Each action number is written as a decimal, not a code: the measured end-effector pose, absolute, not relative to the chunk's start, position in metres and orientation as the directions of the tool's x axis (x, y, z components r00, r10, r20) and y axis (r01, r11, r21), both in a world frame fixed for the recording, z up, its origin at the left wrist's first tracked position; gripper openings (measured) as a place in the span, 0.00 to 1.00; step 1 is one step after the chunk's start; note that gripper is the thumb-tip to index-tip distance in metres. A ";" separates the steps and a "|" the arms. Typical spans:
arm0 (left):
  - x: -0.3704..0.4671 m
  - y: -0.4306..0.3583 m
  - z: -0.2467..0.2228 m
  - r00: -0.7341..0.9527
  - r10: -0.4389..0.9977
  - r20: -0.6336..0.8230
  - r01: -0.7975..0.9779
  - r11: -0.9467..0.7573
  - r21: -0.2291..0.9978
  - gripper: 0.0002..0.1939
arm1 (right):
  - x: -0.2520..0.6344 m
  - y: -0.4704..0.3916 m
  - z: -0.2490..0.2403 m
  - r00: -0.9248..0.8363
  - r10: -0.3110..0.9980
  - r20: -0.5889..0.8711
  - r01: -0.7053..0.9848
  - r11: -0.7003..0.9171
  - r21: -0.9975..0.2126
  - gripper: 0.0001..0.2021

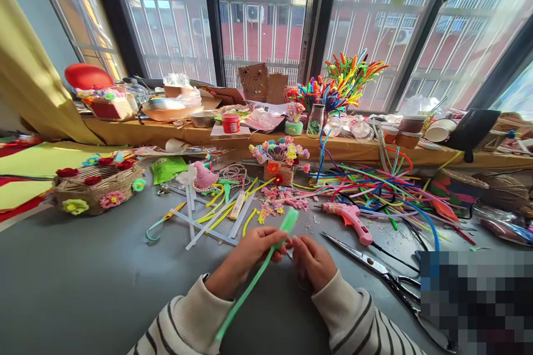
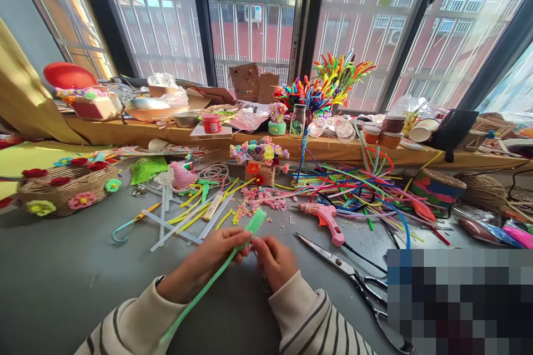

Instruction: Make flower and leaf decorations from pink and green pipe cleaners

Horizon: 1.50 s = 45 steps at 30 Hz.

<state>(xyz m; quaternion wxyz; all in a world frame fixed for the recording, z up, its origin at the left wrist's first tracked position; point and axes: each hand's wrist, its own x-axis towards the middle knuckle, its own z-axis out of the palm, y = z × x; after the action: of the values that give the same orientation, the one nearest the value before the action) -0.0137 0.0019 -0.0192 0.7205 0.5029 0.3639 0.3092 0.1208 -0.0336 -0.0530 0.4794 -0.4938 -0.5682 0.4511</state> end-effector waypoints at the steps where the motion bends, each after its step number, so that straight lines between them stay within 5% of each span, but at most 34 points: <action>1: -0.013 0.001 -0.021 0.614 0.751 -0.242 -0.004 0.309 0.951 0.13 | 0.122 -0.031 -0.054 -0.010 0.998 0.070 0.027 0.070 -0.997 0.21; 5: -0.013 -0.003 -0.023 0.746 0.585 -0.319 0.184 0.279 0.943 0.14 | 0.124 -0.027 -0.054 -0.029 0.999 -0.033 -0.244 -0.039 -0.969 0.16; 12: -0.013 -0.004 -0.012 0.614 0.764 -0.200 -0.088 0.317 0.944 0.15 | 0.125 -0.028 -0.048 0.109 0.984 -0.141 -0.567 -0.055 -0.822 0.13; 16: -0.012 -0.003 -0.011 0.581 0.804 -0.128 -0.041 0.186 0.982 0.21 | 0.123 -0.030 -0.047 0.136 0.988 -0.071 -0.399 -0.011 -0.917 0.13; 20: -0.013 -0.004 -0.011 0.505 0.853 -0.135 0.027 0.141 0.990 0.14 | 0.120 -0.034 -0.047 0.135 0.991 -0.011 -0.247 0.023 -0.969 0.12; 33: -0.011 -0.006 -0.011 0.366 0.896 -0.249 -0.131 0.315 0.940 0.11 | 0.123 -0.027 -0.049 0.143 0.979 -0.143 -0.525 -0.048 -0.849 0.13; 41: -0.012 -0.004 -0.011 0.347 0.906 -0.242 -0.116 0.298 0.948 0.12 | 0.125 -0.027 -0.050 0.176 0.973 -0.149 -0.494 -0.044 -0.869 0.12; 45: -0.015 -0.001 -0.012 0.347 0.911 -0.225 -0.125 0.282 0.951 0.12 | 0.135 -0.032 -0.043 0.191 0.981 -0.039 -0.277 0.016 -0.961 0.15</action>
<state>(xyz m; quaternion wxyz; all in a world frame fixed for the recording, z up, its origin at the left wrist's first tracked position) -0.0149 -0.0014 -0.0124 0.6786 0.4617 0.4251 0.3816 0.1354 -0.0317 -0.0432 0.6085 -0.4748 -0.3708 0.5165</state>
